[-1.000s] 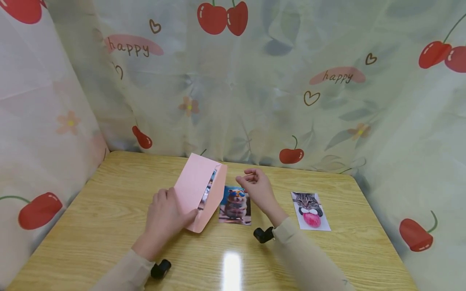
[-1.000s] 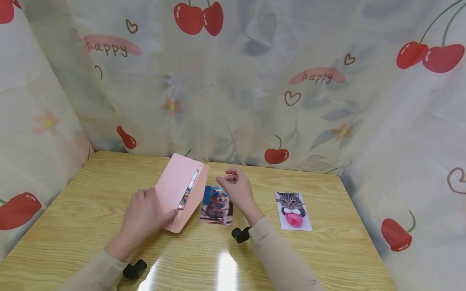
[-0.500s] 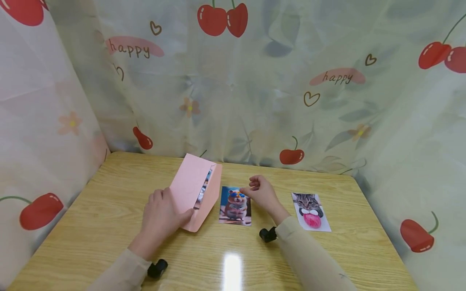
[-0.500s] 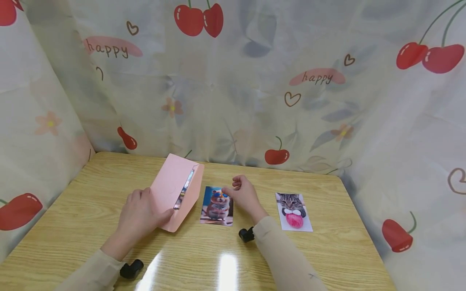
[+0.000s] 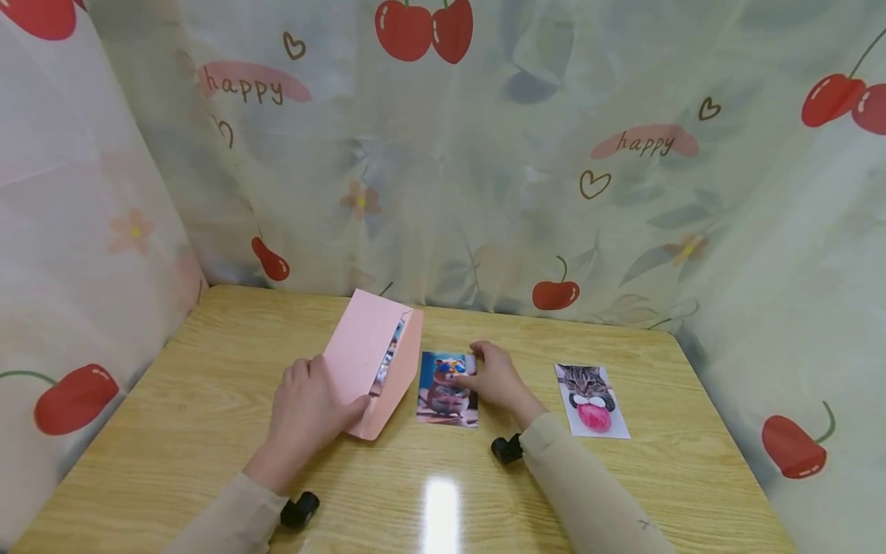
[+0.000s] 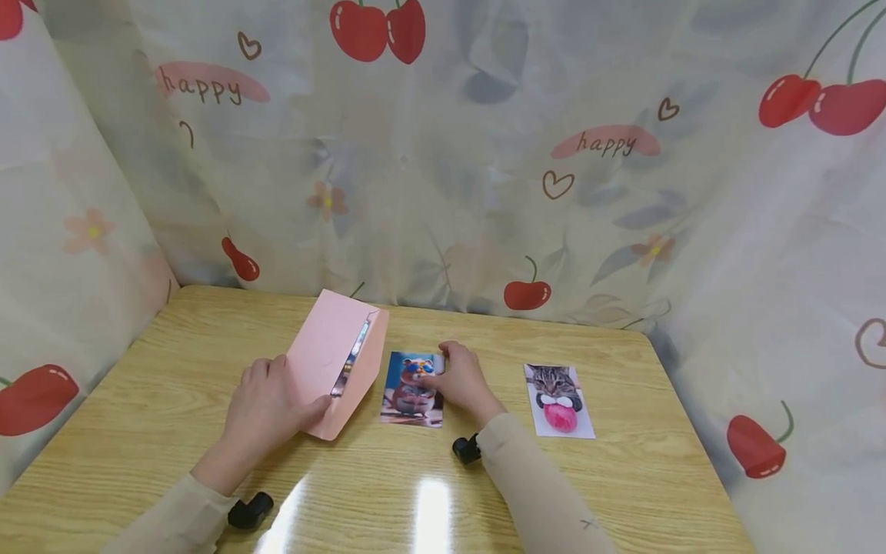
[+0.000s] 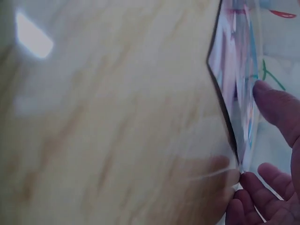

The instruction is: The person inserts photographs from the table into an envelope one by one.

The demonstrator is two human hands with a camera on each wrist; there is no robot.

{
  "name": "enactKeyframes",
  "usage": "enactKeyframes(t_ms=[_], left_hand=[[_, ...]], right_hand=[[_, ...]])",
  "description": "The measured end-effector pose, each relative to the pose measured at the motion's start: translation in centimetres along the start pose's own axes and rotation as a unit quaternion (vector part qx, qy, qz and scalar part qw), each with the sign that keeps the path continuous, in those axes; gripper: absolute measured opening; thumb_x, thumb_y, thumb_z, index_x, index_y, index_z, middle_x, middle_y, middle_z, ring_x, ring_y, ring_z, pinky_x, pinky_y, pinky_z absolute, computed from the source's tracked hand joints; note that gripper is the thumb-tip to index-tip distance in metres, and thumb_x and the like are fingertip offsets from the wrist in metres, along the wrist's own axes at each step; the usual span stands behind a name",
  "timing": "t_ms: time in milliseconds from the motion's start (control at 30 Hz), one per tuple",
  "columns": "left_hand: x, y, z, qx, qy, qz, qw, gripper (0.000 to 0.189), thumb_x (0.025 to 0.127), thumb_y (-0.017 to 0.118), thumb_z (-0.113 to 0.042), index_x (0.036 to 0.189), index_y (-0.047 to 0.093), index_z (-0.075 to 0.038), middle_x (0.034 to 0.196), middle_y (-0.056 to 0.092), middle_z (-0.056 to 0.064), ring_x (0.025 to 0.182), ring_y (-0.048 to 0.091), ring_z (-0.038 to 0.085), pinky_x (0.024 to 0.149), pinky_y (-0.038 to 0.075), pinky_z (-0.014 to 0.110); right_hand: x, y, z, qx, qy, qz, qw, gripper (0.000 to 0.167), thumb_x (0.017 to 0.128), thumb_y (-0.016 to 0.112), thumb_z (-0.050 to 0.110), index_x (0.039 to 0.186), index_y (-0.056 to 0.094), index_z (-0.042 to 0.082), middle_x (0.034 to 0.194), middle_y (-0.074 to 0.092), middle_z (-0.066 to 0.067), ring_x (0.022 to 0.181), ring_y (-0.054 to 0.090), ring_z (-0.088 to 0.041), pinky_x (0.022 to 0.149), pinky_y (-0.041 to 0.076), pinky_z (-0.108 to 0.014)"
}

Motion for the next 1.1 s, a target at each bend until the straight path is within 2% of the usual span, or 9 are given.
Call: enactKeyframes(t_ms=[200, 367, 633, 867, 967, 1100], left_hand=[[0.0, -0.1, -0.2, 0.002, -0.006, 0.007, 1.0000, 0.093, 0.067, 0.073, -0.063, 0.120, 0.046, 0.009, 0.108, 0.048, 0.023, 0.096, 0.044, 0.035, 0.080, 0.042, 0.049], [0.0, -0.4, -0.4, 0.003, -0.001, 0.004, 1.0000, 0.095, 0.067, 0.073, -0.063, 0.121, 0.046, 0.009, 0.108, 0.048, 0.024, 0.095, 0.044, 0.036, 0.080, 0.042, 0.049], [-0.1, -0.4, -0.6, -0.002, 0.007, 0.003, 1.0000, 0.095, 0.067, 0.074, -0.063, 0.121, 0.046, 0.010, 0.109, 0.048, 0.025, 0.097, 0.045, 0.037, 0.080, 0.042, 0.050], [-0.2, -0.3, -0.7, -0.007, 0.017, -0.005, 0.9998, 0.093, 0.067, 0.073, -0.063, 0.118, 0.046, 0.010, 0.106, 0.048, 0.024, 0.095, 0.045, 0.037, 0.079, 0.041, 0.050], [-0.3, -0.4, -0.8, -0.009, 0.023, -0.013, 0.9996, 0.092, 0.066, 0.073, -0.063, 0.116, 0.047, 0.010, 0.104, 0.049, 0.023, 0.094, 0.045, 0.036, 0.078, 0.041, 0.049], [-0.4, -0.6, -1.0, -0.009, 0.026, -0.015, 0.9995, 0.091, 0.066, 0.073, -0.062, 0.115, 0.047, 0.010, 0.103, 0.049, 0.023, 0.094, 0.046, 0.037, 0.079, 0.041, 0.050]], right_hand=[[-0.2, -0.2, 0.6, -0.032, -0.019, -0.003, 0.9993, 0.076, 0.076, 0.083, 0.033, 0.136, 0.048, 0.002, 0.131, 0.051, -0.014, 0.121, 0.044, -0.029, 0.104, 0.035, -0.044], [-0.4, -0.5, 1.0, -0.033, -0.032, -0.013, 0.9989, 0.076, 0.075, 0.084, 0.030, 0.136, 0.049, 0.003, 0.125, 0.050, -0.016, 0.116, 0.044, -0.031, 0.100, 0.037, -0.045], [-1.1, -0.4, 0.4, 0.008, 0.012, -0.025, 0.9996, 0.074, 0.078, 0.082, 0.025, 0.141, 0.044, 0.013, 0.130, 0.035, -0.016, 0.111, 0.047, -0.029, 0.101, 0.038, -0.045], [-1.5, -0.8, -0.4, 0.030, 0.045, -0.042, 0.9977, 0.069, 0.082, 0.078, 0.019, 0.140, 0.042, 0.012, 0.131, 0.035, -0.017, 0.109, 0.048, -0.031, 0.101, 0.039, -0.046], [-1.6, -1.4, -0.8, 0.051, 0.047, -0.050, 0.9963, 0.067, 0.084, 0.075, 0.017, 0.142, 0.040, 0.011, 0.124, 0.045, -0.015, 0.103, 0.051, -0.028, 0.093, 0.044, -0.044], [-1.6, -2.6, -1.0, 0.078, 0.039, -0.054, 0.9947, 0.066, 0.087, 0.072, 0.017, 0.143, 0.037, 0.010, 0.105, 0.055, -0.011, 0.086, 0.055, -0.024, 0.074, 0.047, -0.037]])
Point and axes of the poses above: each hand's wrist, its own x-axis towards the middle knuckle, its own y-axis out of the palm, z = x × y, the point moved 10 cm from there along x, towards the middle knuckle
